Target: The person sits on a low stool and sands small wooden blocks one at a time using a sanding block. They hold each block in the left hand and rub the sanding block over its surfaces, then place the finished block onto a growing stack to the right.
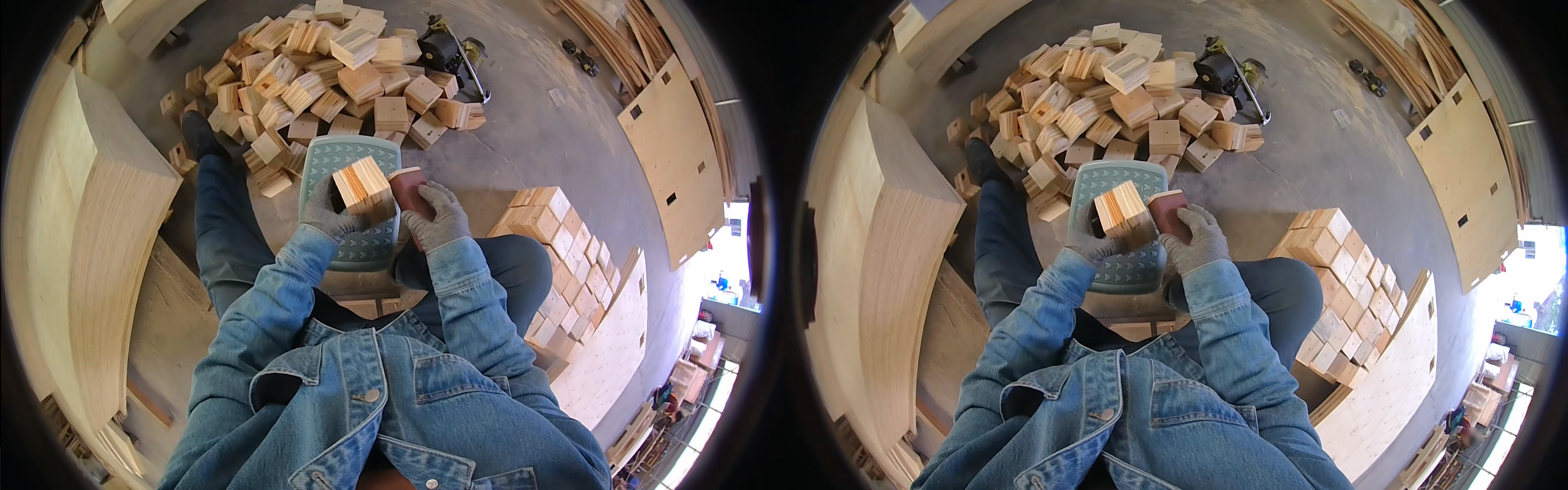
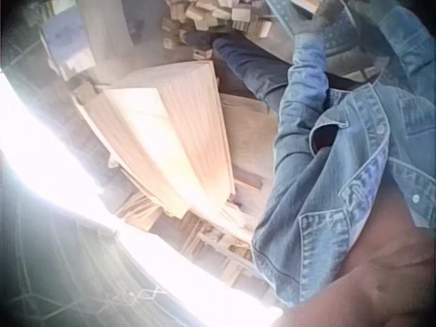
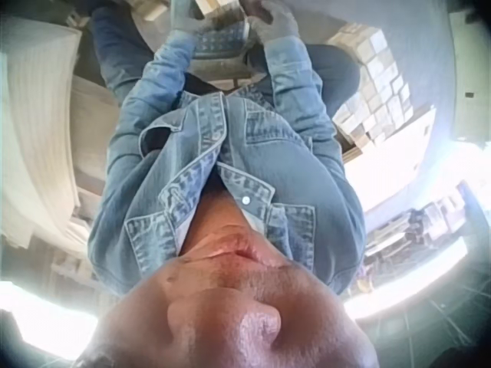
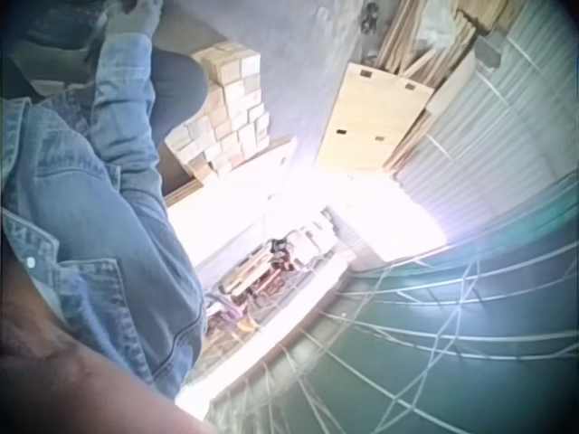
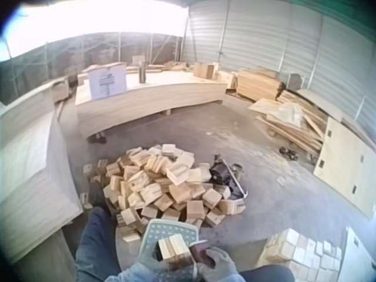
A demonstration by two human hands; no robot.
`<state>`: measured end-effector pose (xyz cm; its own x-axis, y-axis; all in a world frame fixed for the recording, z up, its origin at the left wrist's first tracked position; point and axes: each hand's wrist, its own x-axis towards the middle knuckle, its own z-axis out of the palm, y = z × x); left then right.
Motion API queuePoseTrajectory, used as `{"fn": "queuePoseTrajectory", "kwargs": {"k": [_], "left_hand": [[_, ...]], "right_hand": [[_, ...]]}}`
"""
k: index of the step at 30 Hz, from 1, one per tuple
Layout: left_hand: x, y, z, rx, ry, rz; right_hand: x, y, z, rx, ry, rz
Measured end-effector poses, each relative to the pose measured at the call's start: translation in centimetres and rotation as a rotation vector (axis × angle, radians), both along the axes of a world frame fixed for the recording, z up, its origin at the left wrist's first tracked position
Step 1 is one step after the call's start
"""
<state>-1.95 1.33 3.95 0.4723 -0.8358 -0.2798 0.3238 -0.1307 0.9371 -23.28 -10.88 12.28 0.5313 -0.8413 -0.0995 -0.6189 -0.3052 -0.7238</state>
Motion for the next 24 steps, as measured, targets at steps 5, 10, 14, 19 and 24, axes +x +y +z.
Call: {"fn": "queuePoseTrajectory", "kwargs": {"k": [5, 10, 14, 19, 24], "left_hand": [[1.5, -1.7, 1.1, 0.056, -0.317, -0.01], [1.0, -0.8, -0.5, 0.06, -0.498, 0.007], [1.1, 0.2, -4.5, -0.038, -0.581, 0.071], [0.8, -0.1, -4.3, -0.015, -0.753, 0.008], [0.7, 0.1, -0.3, 0.02, -0.878, 0.04]], "right_hand": [[-0.4, -0.1, -0.9, -0.114, -0.082, -0.039], [-0.1, 0.8, -0.7, -0.321, -0.104, 0.064], [0.9, 2.7, 0.5, -0.459, -0.062, 0.232], [1.5, 4.2, 0.0, -0.566, 0.028, 0.375], [4.3, 4.4, 0.1, -0.611, 0.114, 0.348]]}}
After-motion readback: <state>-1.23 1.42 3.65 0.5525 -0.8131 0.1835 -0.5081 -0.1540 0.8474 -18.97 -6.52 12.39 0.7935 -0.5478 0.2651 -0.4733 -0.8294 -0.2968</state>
